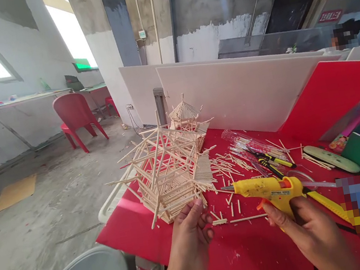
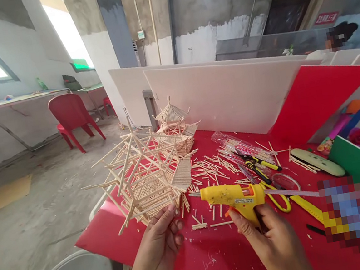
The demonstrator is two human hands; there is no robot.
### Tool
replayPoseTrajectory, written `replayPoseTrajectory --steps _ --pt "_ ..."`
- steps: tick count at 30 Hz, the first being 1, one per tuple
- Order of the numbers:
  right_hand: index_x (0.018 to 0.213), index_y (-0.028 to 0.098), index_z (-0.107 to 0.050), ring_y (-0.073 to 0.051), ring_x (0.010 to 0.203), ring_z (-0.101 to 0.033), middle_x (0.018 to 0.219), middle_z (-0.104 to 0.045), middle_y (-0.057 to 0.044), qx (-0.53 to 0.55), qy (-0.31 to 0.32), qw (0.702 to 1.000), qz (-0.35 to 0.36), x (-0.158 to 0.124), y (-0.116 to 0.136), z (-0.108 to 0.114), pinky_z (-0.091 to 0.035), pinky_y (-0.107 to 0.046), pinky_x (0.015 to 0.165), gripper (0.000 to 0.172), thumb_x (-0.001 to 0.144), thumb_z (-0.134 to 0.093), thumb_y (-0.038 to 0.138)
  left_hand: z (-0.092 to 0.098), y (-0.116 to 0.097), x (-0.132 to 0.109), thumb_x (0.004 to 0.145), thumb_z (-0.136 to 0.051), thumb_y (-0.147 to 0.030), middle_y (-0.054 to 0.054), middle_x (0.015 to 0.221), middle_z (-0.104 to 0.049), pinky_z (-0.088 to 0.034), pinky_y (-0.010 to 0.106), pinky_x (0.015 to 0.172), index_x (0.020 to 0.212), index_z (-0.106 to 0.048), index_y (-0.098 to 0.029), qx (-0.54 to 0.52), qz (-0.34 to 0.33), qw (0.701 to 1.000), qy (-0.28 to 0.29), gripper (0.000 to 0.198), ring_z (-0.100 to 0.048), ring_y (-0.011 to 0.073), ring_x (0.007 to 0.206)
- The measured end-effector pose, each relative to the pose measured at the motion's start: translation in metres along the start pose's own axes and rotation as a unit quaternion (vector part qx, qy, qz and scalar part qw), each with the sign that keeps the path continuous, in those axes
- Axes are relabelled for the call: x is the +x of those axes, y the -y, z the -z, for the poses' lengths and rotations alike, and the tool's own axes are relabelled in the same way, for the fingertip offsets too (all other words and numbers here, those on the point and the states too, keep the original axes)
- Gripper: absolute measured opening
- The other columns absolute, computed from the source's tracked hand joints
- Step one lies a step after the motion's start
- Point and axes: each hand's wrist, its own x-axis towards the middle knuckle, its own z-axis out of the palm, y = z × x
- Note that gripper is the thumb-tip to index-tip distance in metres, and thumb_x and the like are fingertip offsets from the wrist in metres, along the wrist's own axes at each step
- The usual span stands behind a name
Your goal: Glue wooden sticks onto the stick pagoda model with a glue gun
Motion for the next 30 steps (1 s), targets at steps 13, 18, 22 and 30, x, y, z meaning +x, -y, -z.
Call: replayPoseTrajectory --steps 13,18,22,30 --pt "0.073 0.026 -0.059 -0.015 0.055 -0.055 0.059 -0.059 0.002 -0.011 0.027 0.999 0.030 0.011 0.010 -0.007 -0.048 -0.021 0.055 0.034 0.069 -0.074 0.056 -0.025 0.001 0.005 0.087 -0.066 -0.014 -0.005 0.055 -0.053 -0.031 0.011 0.029 0.075 -0.057 -0.014 -0.069 0.025 0.993 -0.096 0.014 -0.045 0.0030 0.036" --pt "0.077 0.026 -0.063 -0.017 0.057 -0.059 0.059 -0.062 0.002 0.006 0.040 0.999 0.012 0.015 0.005 -0.004 -0.050 -0.022 0.056 0.034 0.067 -0.075 0.056 -0.029 0.001 0.008 0.087 -0.066 -0.013 -0.004 0.054 -0.053 -0.031 0.010 0.029 0.073 -0.057 -0.012 -0.084 0.035 0.990 -0.111 0.016 -0.045 0.0023 0.036" --pt "0.089 0.026 -0.067 -0.019 0.070 -0.067 0.074 -0.072 0.000 0.017 0.045 0.999 -0.004 0.015 0.005 -0.004 -0.054 -0.022 0.065 0.039 0.067 -0.075 0.058 -0.033 0.000 0.006 0.089 -0.064 -0.014 -0.004 0.053 -0.053 -0.031 0.010 0.029 0.072 -0.057 -0.012 -0.103 0.050 0.987 -0.116 0.019 -0.044 0.0017 0.035" --pt "0.095 0.025 -0.068 -0.023 0.081 -0.071 0.088 -0.076 -0.004 -0.042 0.017 0.999 -0.019 0.025 -0.017 0.015 -0.057 -0.025 0.067 0.045 0.071 -0.069 0.063 -0.028 0.002 0.001 0.090 -0.061 -0.014 -0.004 0.053 -0.052 -0.028 0.010 0.030 0.072 -0.056 -0.013 -0.095 0.044 0.989 -0.104 0.019 -0.040 0.0015 0.035"
